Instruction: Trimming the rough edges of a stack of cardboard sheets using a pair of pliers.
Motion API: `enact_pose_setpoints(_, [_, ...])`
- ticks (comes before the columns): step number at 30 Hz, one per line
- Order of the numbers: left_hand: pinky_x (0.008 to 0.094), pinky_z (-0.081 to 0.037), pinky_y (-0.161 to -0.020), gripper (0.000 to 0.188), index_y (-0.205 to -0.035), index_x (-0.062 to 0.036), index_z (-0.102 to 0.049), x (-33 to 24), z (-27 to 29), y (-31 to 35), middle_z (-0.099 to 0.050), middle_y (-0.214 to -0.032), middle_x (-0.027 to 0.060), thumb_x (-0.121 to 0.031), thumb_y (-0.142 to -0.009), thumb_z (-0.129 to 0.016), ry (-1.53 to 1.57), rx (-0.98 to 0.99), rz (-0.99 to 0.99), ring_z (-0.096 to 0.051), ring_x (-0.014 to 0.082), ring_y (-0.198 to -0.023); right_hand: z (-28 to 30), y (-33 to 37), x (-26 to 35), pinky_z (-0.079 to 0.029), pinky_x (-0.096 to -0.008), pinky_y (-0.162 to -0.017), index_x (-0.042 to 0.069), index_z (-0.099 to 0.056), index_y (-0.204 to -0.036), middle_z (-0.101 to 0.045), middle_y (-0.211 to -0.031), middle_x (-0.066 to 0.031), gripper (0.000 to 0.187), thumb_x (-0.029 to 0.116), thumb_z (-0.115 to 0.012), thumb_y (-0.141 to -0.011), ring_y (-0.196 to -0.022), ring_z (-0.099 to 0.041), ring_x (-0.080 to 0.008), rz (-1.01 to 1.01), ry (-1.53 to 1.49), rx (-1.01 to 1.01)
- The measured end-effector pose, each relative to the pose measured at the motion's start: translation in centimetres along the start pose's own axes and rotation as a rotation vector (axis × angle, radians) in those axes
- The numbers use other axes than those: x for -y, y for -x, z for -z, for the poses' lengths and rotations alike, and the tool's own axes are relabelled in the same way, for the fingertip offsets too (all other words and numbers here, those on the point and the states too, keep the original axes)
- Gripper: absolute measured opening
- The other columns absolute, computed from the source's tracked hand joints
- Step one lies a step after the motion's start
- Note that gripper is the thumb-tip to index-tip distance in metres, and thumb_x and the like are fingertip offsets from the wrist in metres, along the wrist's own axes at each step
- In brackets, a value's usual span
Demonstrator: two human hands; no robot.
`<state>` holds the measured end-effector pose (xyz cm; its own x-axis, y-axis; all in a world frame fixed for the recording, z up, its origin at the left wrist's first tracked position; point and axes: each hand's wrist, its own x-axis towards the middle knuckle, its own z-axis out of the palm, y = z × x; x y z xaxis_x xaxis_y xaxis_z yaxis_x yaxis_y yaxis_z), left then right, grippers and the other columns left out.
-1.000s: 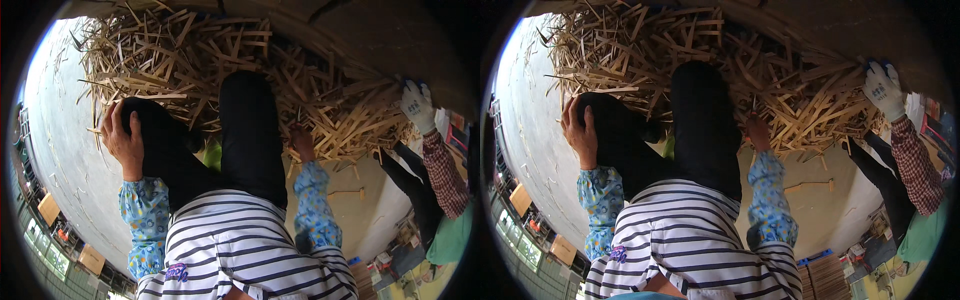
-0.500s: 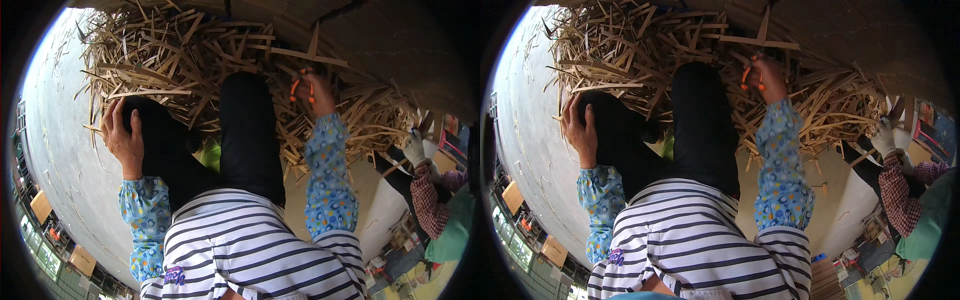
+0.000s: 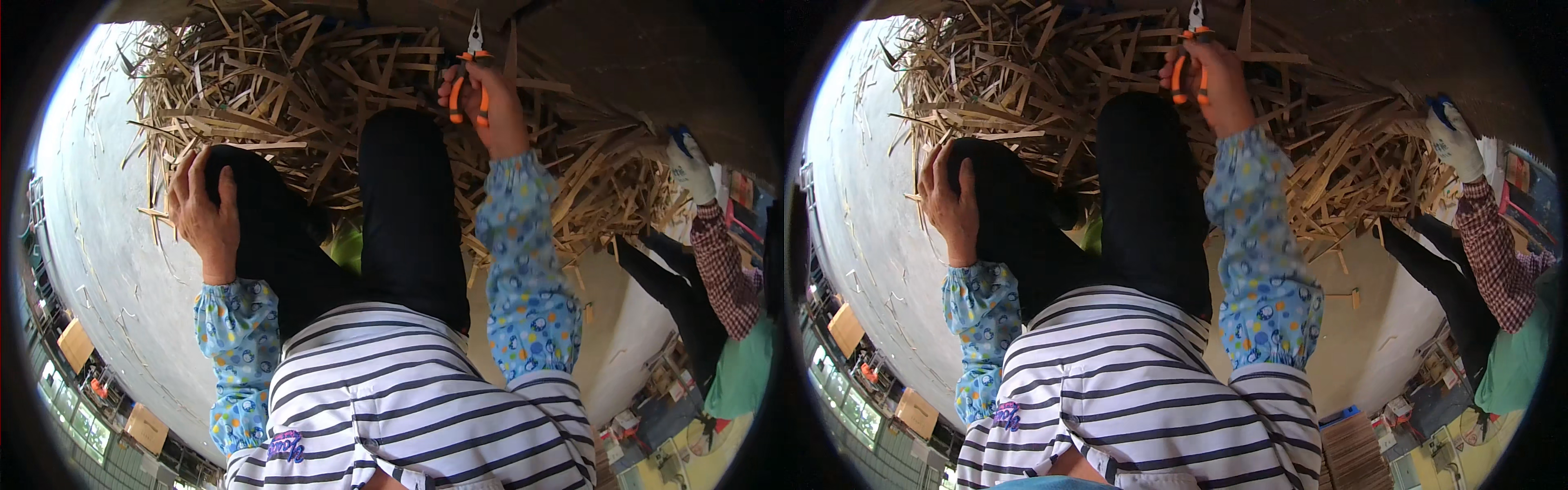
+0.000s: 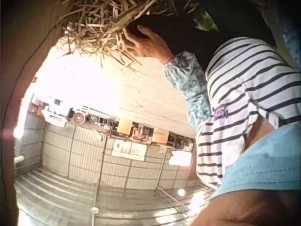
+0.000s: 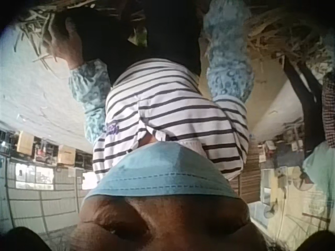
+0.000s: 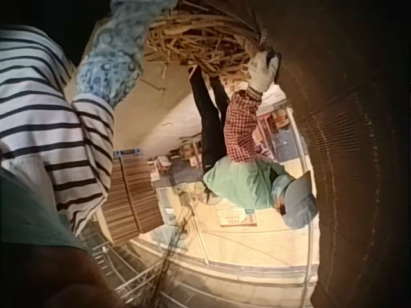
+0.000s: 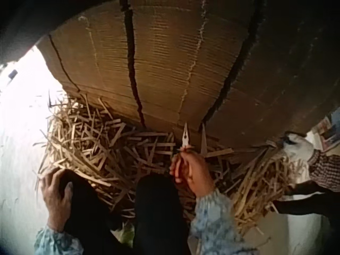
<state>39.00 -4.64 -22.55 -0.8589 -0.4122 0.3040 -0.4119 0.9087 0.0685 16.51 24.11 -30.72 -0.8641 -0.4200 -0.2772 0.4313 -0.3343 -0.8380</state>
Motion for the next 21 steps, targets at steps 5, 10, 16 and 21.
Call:
enact_pose_setpoints(5, [0.0380, -0.037, -0.097, 0.035, -0.120, -0.0150, -0.059, 0.5, -0.3, 0.1, -0.056, -0.121, 0.0065, -0.028, -0.088, -0.060, 0.036, -0.015, 0.013, -0.050, 0.0269, -0.113, 15.6, 3.4, -13.6, -0.051, -0.0341, -0.058, 0.005, -0.055, -0.093, -0.061, -0.079, -0.0091, 0.025, 0.028, -0.045, -0.093, -0.067, -0.061, -0.0202, -0.433, -0.025, -0.146])
enact_pose_setpoints(10, [0.0379, -0.038, -0.096, 0.035, -0.120, -0.0142, -0.059, 2.2, 0.3, 1.3, -0.056, -0.120, 0.0071, -0.027, -0.088, -0.060, 0.036, -0.008, 0.045, -0.050, 0.0270, -0.112, 10.7, 7.2, -10.1, -0.052, -0.0342, -0.062, 0.003, -0.056, -0.109, -0.061, -0.079, -0.0075, 0.031, 0.028, -0.048, -0.092, -0.070, -0.062, -0.0198, -0.423, 0.075, -0.367])
enact_pose_setpoints(16, [0.0377, -0.039, -0.095, 0.035, -0.119, -0.0139, -0.060, 0.9, -0.1, 0.3, -0.056, -0.120, 0.0070, -0.028, -0.087, -0.060, 0.028, -0.012, 0.044, -0.050, 0.0269, -0.112, 7.1, 1.4, -3.2, -0.052, -0.0347, -0.063, 0.003, -0.056, -0.108, -0.060, -0.082, -0.0061, 0.027, 0.022, -0.056, -0.087, -0.070, -0.061, -0.0186, -0.213, 0.102, -0.296])
enact_pose_setpoints(21, [0.0382, -0.038, -0.097, 0.035, -0.119, -0.0158, -0.060, 1.0, -0.3, 0.1, -0.056, -0.122, 0.0059, -0.030, -0.087, -0.060, 0.019, -0.014, 0.028, -0.050, 0.0268, -0.113, 7.7, -5.1, -2.4, -0.050, -0.0316, -0.057, 0.004, -0.058, -0.094, -0.058, -0.076, -0.0058, 0.019, 0.021, -0.053, -0.088, -0.065, -0.058, -0.0169, -0.392, 0.643, -0.351])
